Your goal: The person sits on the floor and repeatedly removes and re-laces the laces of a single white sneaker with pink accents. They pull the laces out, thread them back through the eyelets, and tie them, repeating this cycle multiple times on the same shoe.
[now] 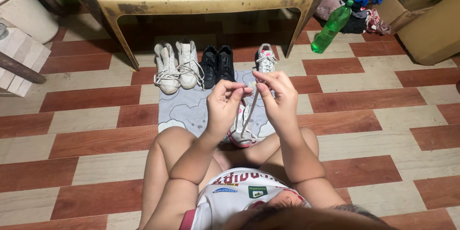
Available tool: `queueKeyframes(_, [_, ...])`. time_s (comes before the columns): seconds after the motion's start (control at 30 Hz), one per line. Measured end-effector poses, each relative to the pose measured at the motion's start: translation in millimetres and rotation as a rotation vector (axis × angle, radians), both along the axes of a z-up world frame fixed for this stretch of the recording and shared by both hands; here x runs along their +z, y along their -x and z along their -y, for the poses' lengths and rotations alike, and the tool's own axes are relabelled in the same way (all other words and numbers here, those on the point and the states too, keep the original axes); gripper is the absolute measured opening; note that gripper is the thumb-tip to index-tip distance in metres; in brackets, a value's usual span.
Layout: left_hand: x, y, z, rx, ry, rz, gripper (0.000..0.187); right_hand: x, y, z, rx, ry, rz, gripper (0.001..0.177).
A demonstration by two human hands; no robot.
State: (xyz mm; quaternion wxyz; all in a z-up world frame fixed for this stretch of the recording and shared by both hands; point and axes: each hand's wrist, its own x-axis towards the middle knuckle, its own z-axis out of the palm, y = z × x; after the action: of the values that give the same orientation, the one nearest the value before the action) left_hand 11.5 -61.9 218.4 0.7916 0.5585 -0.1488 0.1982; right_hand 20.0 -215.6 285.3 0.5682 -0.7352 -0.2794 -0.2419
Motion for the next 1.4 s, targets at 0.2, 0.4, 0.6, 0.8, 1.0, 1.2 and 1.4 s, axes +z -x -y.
queueKeyframes(0.2, [7,3,2,0.145,-0.086,0.130,0.006,-12,-7,-6,0.075,-0.029,-0.025,0.020])
queueKeyframes(0.4, [12,5,7,0.098,-0.007,0.086,0.005,-25,-10,-8,0.130,-0.042,-0.060,0.021])
queueKeyframes(0.6, [8,7,6,0.133,-0.046,0.131,0.007,-20,-3,-13,0.028,-0.012,0.056,0.020])
queueKeyframes(0.8, [-89,-42,-10,0.171,-0.145,0.382,0.051,-2,3,-14,0.036,-0.006,0.126,0.013])
queueKeyframes(1.0, [-245,-74,-41,0.009,-1.182,-0.112,0.113,20,2,-10,0.153,0.024,0.165,0.016])
queueKeyframes(1.2, [-274,-56,-12,-0.092,-1.435,-0.469,0.127,20,6,-23,0.247,-0.003,0.058,0.016])
queueKeyframes(1.4, [-239,-40,8,-0.088,-1.293,-0.640,0.133,35,13,-36,0.347,0.077,0.128,0.015])
